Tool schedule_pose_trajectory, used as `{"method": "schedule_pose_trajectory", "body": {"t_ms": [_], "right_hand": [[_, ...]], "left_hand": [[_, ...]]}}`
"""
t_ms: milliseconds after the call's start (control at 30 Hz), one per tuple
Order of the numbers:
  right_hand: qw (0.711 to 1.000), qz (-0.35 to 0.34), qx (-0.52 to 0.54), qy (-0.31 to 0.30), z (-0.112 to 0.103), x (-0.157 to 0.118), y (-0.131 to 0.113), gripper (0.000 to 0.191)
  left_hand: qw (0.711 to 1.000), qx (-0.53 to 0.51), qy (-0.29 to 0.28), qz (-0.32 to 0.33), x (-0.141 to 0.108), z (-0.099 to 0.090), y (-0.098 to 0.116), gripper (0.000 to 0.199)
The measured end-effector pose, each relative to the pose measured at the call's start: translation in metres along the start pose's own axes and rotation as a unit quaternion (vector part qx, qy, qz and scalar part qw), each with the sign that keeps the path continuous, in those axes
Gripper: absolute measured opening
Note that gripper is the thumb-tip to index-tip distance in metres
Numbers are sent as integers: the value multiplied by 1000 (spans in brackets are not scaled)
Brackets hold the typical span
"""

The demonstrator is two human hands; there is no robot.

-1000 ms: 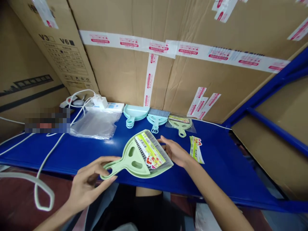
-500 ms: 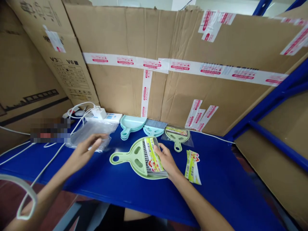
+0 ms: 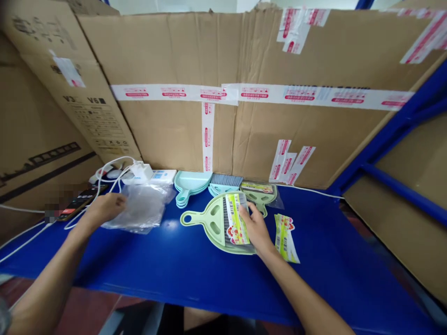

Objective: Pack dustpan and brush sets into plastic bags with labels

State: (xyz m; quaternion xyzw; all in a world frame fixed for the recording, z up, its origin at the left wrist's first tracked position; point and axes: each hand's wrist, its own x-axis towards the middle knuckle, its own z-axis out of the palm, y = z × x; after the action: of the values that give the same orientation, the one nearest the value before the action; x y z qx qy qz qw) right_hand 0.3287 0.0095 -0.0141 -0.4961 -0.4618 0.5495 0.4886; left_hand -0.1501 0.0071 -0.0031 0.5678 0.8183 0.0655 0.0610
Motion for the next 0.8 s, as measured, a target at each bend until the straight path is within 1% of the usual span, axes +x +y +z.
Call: {"method": "schedule_pose_trajectory", "body": {"t_ms": [67, 100, 133, 167, 200, 233, 267, 300, 333, 367, 400, 433, 467, 500, 533, 600, 633, 667, 700, 733, 800], "right_hand": [[1000, -12, 5, 11, -3, 3, -3, 66], [1000, -16, 6, 16, -5, 4, -5, 66], [1000, -19, 8, 22, -7, 5, -8, 66], [999, -21, 9, 31, -10, 6, -10, 64], [999, -26, 10, 42, -12, 8, -13, 62], [998, -31, 9, 55, -15, 9, -16, 60], [997, -38, 9, 71, -18, 10, -19, 58], [995, -47, 8, 87, -21, 12, -22, 56], [993, -57, 6, 102, -23, 13, -25, 56], [991, -69, 3, 114, -25, 13, -27, 55], [989, -83, 2, 124, -27, 13, -29, 55], [986, -98, 0, 133, -28, 13, -31, 55], [984, -112, -2, 141, -28, 13, -32, 55], [981, -124, -3, 148, -29, 12, -32, 55], [979, -133, -2, 152, -29, 12, -31, 55], [978, -147, 1, 149, -28, 14, -28, 56], [978, -152, 3, 140, -28, 15, -25, 57], [979, -157, 3, 132, -28, 16, -23, 57], [979, -163, 0, 126, -28, 17, -20, 56], [978, -168, -6, 123, -28, 18, -18, 56], [977, -171, -20, 123, -29, 19, -16, 56]], "left_hand": [[1000, 2, 16, 5, -2, -15, -9, 26], [999, -20, 34, 24, -5, -24, -14, 24], [994, -62, 57, 67, -8, -36, -17, 23], [985, -112, 68, 115, -12, -48, -20, 25], [971, -170, 61, 154, -16, -61, -20, 31], [954, -229, 37, 190, -20, -73, -17, 37], [936, -277, 25, 217, -22, -83, -12, 39], [925, -294, 12, 241, -22, -91, -2, 38], [914, -303, 8, 271, -19, -95, 10, 36], [902, -302, -14, 307, -15, -94, 27, 36], [887, -299, -36, 351, -10, -89, 46, 36], [865, -293, -86, 399, -5, -79, 67, 38], [838, -292, -146, 437, -2, -66, 89, 40], [817, -288, -175, 469, -1, -50, 110, 41], [808, -268, -161, 499, -2, -34, 128, 37], [812, -204, -32, 546, -11, -2, 155, 30], [806, -171, 28, 566, -17, 10, 161, 27], [797, -141, 73, 583, -24, 20, 164, 25], [785, -117, 96, 600, -30, 28, 164, 24], [777, -100, 102, 614, -36, 33, 162, 24], [774, -82, 96, 621, -44, 40, 157, 28]]}}
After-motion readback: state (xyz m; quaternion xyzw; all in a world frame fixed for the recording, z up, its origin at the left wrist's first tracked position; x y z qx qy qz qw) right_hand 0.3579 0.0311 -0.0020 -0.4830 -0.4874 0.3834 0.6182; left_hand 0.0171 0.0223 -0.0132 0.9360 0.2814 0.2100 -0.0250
